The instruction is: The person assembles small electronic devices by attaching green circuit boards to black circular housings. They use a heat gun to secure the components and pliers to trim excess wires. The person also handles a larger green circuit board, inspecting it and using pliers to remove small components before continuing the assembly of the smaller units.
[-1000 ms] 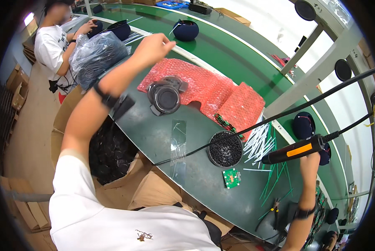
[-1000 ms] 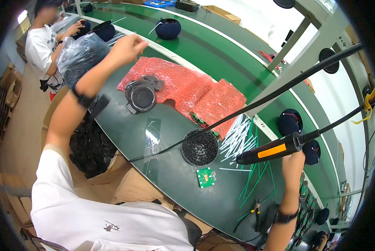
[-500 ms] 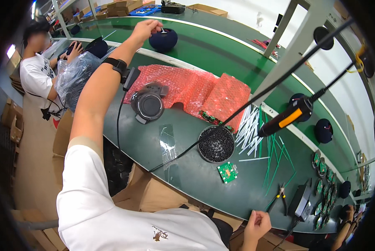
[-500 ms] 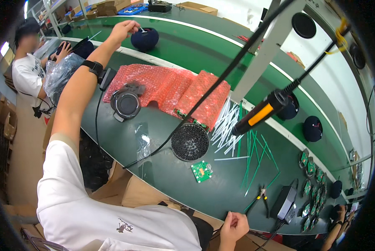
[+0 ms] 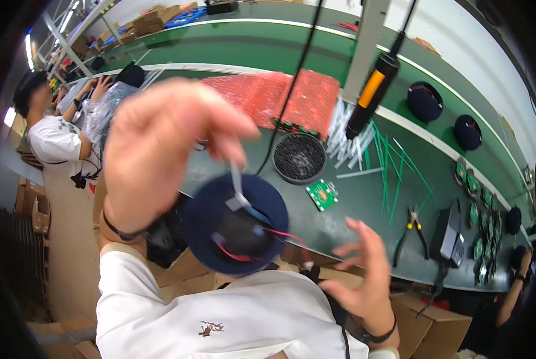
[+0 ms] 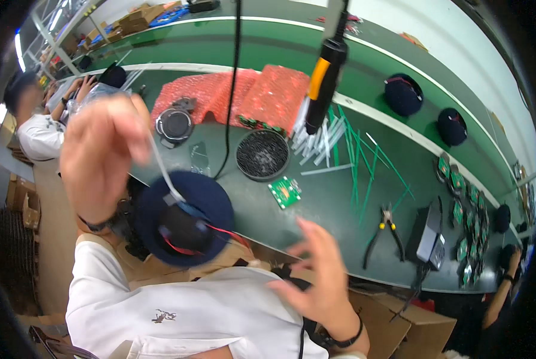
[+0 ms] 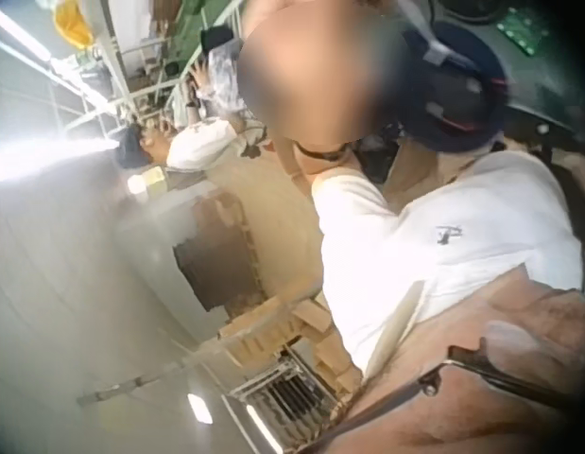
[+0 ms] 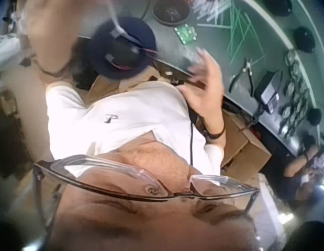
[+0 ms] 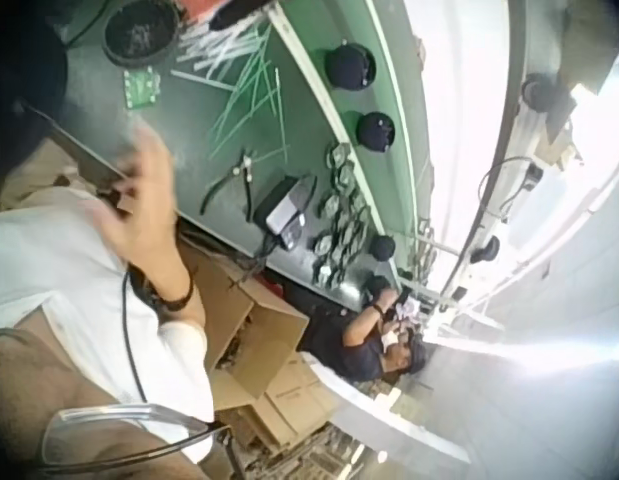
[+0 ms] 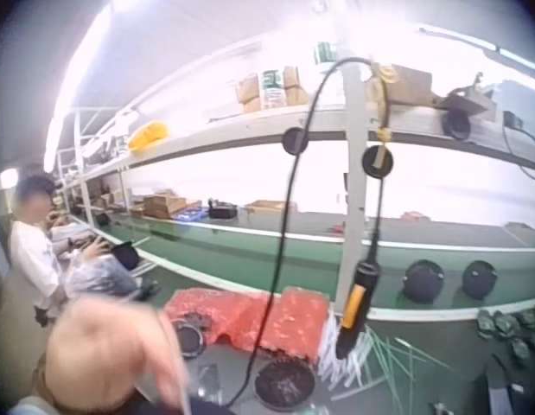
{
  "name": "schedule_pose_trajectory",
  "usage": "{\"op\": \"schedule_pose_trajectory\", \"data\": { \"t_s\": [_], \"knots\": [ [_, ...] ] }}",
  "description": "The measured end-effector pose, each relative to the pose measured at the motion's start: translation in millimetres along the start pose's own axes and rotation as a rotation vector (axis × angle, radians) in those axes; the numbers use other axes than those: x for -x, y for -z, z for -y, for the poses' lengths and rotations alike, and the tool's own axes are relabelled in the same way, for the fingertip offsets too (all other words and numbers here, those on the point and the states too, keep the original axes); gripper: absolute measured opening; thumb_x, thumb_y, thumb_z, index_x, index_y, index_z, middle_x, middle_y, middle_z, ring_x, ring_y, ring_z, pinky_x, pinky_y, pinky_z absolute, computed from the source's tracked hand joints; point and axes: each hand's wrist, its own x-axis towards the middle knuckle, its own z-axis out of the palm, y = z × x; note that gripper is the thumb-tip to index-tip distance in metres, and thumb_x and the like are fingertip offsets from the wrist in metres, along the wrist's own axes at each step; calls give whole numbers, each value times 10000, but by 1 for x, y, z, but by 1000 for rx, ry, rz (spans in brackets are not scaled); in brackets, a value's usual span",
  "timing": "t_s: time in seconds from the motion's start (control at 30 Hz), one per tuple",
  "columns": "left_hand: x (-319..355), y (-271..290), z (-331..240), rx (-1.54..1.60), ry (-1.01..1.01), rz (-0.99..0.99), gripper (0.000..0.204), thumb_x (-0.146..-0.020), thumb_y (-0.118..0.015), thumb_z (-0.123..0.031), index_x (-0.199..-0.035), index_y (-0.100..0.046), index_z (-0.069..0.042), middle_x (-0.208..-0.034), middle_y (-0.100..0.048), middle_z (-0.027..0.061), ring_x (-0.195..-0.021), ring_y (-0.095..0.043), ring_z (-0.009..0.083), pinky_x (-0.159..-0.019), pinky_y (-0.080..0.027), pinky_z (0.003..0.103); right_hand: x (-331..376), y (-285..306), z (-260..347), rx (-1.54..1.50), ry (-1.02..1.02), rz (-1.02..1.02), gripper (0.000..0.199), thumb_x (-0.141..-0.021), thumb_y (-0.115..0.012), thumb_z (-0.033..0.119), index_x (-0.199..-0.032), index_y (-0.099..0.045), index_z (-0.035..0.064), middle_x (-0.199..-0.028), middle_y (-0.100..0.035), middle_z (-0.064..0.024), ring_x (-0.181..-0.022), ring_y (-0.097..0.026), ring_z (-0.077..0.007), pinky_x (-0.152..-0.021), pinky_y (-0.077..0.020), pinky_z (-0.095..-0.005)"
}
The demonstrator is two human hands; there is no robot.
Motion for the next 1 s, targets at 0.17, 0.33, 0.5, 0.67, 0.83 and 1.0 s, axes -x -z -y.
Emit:
{"op": "schedule_pose_trajectory", "data": {
  "t_s": [0.17, 0.33, 0.5, 0.67, 0.83, 1.0],
  "knots": [
    [1, -97, 10, 60, -149, 345, 293, -1045, -590, -182, -1008, -767, 49, -853, -762, 88, -702, -648, 208, -728, -492, 340, -10, -3, 8, 103, 31, 310, 1132, -697, -942, 148, -1604, -274, 36, -1595, -350, -270, -1272, -591, -447, -866, -626, -389],
    [-21, -156, 33, 173, 136, 496, 272, -1068, -585, -166, -1039, -766, 34, -927, -745, 83, -838, -697, 166, -777, -526, 329, 27, 9, -15, 7, -133, 18, 966, -759, -886, 56, -1563, -353, 14, -1547, -396, -257, -1083, -692, -315, -871, -626, -369],
    [-42, -194, 57, 367, 295, 580, 254, -1028, -665, -214, -1075, -745, 23, -955, -731, 77, -899, -680, 138, -807, -534, 304, 46, 61, -40, 313, -173, -340, 511, -825, -817, 142, -1287, -632, 25, -1210, -637, -156, -946, -677, -325, -802, -562, -413],
    [-29, -194, 89, -453, -190, 470, 541, -784, -897, -248, -1216, -655, -28, -1250, -644, 132, -1150, -625, 278, -920, -518, 369, 40, 87, -81, 1099, -169, -526, 321, -835, -826, 230, -977, -634, 16, -1268, -613, -188, -1168, -569, -380, -911, -471, -515],
    [-14, -202, 117, -636, -229, 647, 571, -715, -908, -192, -1202, -623, -110, -1376, -556, 120, -1438, -448, 368, -1230, -271, 617, 35, 93, -102, 1042, -262, -485, 245, -847, -780, 142, -956, -601, 16, -1237, -610, -256, -1121, -600, -429, -913, -469, -534],
    [-17, -199, 117, -647, -194, 746, 562, -686, -914, -129, -1178, -644, -158, -1416, -561, 82, -1492, -389, 331, -1225, -221, 664, 60, 99, -90, 15, -265, -816, 271, -961, -670, 34, -1201, -572, -47, -1145, -610, -138, -986, -660, -212, -773, -561, -377]
  ]
}}
